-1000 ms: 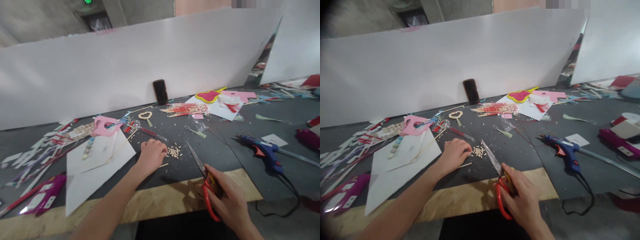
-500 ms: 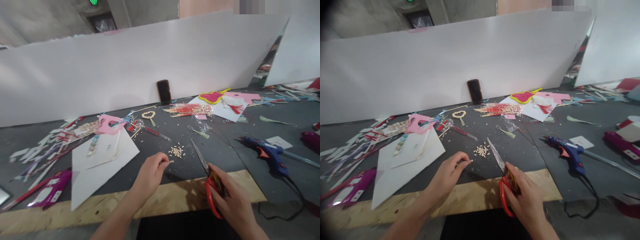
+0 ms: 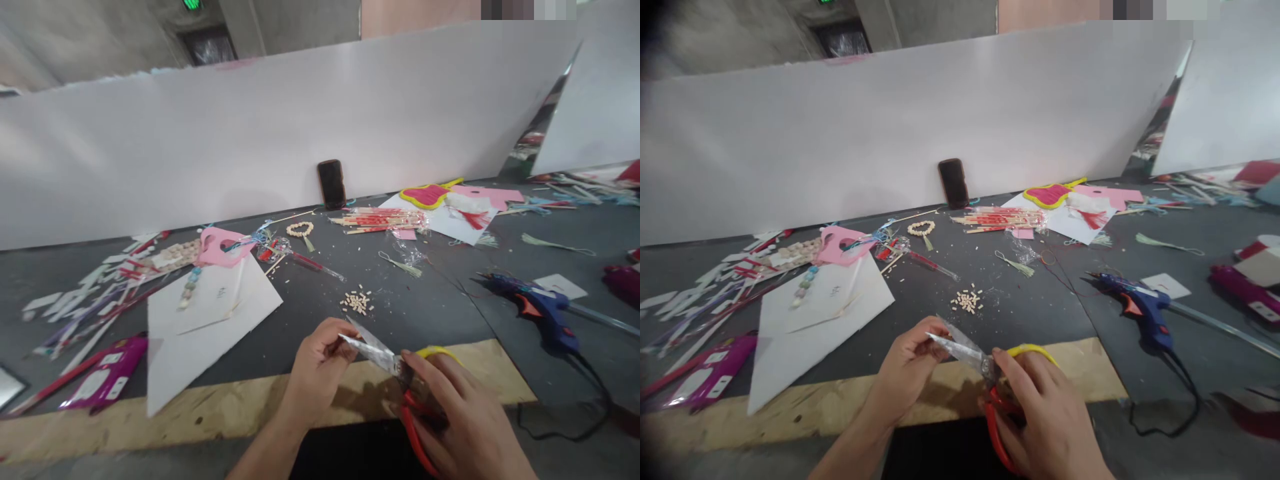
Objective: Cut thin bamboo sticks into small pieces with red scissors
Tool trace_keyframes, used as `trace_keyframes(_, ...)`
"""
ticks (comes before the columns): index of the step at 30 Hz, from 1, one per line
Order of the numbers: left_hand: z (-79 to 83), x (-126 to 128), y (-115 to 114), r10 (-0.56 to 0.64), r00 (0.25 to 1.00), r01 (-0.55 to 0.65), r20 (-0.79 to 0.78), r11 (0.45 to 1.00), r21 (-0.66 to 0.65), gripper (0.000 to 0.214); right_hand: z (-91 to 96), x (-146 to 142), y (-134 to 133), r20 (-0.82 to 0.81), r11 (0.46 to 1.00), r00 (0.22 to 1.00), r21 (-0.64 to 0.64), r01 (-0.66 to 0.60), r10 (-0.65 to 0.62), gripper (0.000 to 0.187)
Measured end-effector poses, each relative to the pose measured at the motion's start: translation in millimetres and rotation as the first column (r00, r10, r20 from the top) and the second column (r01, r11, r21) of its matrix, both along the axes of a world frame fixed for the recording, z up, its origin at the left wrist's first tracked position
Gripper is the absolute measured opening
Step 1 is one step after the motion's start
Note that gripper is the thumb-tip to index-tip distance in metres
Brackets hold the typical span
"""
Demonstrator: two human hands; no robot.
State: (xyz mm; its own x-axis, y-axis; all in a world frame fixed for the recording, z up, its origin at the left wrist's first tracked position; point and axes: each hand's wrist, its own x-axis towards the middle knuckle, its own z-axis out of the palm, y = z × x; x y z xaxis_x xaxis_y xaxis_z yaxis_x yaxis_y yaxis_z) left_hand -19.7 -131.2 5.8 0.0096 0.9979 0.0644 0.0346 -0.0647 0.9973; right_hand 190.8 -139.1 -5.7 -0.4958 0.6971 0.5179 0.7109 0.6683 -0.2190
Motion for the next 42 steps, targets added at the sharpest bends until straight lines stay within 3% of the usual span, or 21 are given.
trace_keyframes(21,-3.9,1,-2,0.004,1.0,-0.004,0.0,1.0,0.024,0.012,-6.6,6,9,0.078,0.988,0.997,0.155,-0.015,0.003,0.031)
trace_keyframes(31,-4.9,-1,-4,0.013,0.997,-0.016,-0.076,0.999,-0.045,0.013,-1.3,11,9,0.176,0.982,0.984,0.19,-0.008,-0.026,0.03)
trace_keyframes(36,1.7,-2,-3,0.014,0.995,-0.02,-0.101,0.998,-0.063,0.018,-3.2,16,11,0.02,0.996,0.999,0.079,0.04,-0.041,0.032)
trace_keyframes(39,2.4,-1,-4,0.019,0.991,-0.033,-0.132,0.994,-0.104,0.022,-2.9,18,12,-0.093,0.994,0.99,-0.041,0.104,-0.108,0.04)
trace_keyframes(42,0.8,0,-5,0.02,0.995,-0.036,-0.1,0.986,-0.161,0.024,-1.7,16,11,-0.103,0.991,0.988,-0.084,0.104,-0.112,0.052)
